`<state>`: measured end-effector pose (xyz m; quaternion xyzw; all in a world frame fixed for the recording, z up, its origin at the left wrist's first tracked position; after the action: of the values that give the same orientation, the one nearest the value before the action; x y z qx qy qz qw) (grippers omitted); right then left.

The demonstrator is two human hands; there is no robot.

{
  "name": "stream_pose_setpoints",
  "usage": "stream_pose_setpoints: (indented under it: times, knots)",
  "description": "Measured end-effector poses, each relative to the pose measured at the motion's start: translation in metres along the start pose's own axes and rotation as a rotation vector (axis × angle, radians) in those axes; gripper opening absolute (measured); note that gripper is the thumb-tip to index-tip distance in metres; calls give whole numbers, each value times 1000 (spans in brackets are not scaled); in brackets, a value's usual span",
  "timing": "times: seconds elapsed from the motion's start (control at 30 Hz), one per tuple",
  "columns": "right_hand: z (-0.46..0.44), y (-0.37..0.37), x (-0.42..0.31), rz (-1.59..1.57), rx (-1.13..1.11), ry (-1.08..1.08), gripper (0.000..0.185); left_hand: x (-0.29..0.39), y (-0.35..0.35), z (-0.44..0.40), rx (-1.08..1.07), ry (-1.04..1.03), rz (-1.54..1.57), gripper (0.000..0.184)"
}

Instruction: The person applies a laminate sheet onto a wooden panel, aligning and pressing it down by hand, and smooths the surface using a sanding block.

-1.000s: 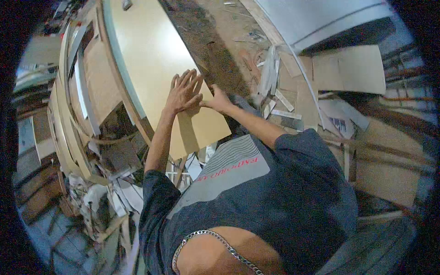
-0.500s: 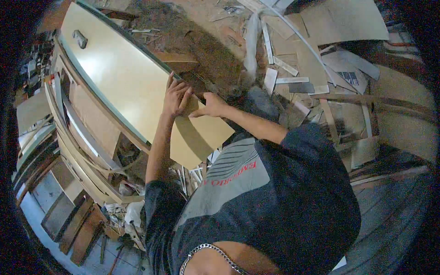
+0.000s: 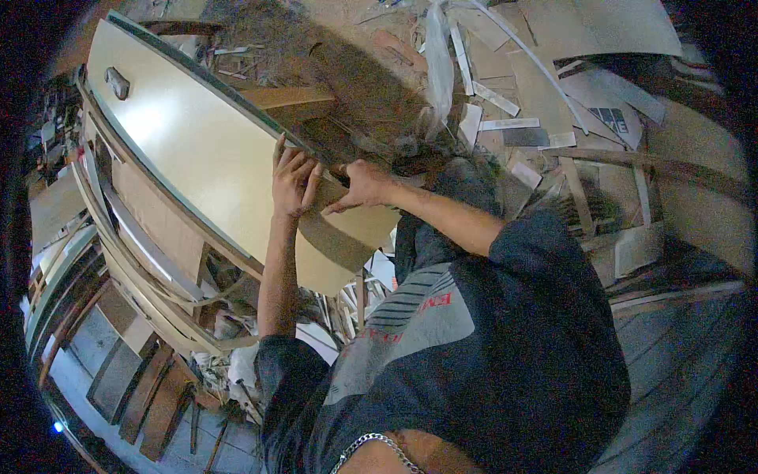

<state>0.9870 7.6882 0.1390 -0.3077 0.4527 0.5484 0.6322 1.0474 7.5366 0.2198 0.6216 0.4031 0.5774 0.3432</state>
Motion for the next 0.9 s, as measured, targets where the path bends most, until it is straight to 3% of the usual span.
stream_pose_setpoints:
  times: [0.17, 0.23, 0.27, 0.33, 0.43, 0.57, 0.7, 0.8, 0.9]
  knots:
    - [2, -1, 1, 242, 74, 53, 87, 11, 2, 2, 1, 0, -26, 29]
    - [2, -7, 9, 147, 69, 21, 97, 15, -2, 13, 73, 85, -85, 51]
    - [4, -10, 9, 150, 69, 30, 97, 19, -3, 18, 79, 85, -92, 51]
    - [14, -13, 1, 142, 223, 71, 89, 24, -5, 35, 43, 237, -203, 66]
    - [30, -1, -10, 22, 147, 74, 81, 23, -9, 45, 32, 268, -271, 73]
    - [53, 11, 15, -69, 145, 139, 72, 19, -12, 46, 44, 270, -279, 73]
    - [80, 29, 47, -316, 154, -68, 32, 22, -8, 45, 61, 280, -275, 72]
    - [98, 43, 57, -122, 242, -114, 25, 21, -9, 49, 98, 263, -265, 69]
    - [110, 42, 60, -123, 241, -122, 30, 19, -10, 49, 123, 238, -273, 64]
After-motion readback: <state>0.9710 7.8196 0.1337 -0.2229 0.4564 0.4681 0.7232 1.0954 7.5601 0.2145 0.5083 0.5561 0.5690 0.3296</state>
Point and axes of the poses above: each hand's wrist, its own z-axis away from the middle knuckle, its own y-axis out of the back of the hand, x = y × z, the point moved 3 cm from there along -z, towards the middle knuckle, and after that the axes turned 3 degrees about -z, right-handed, at the moved point
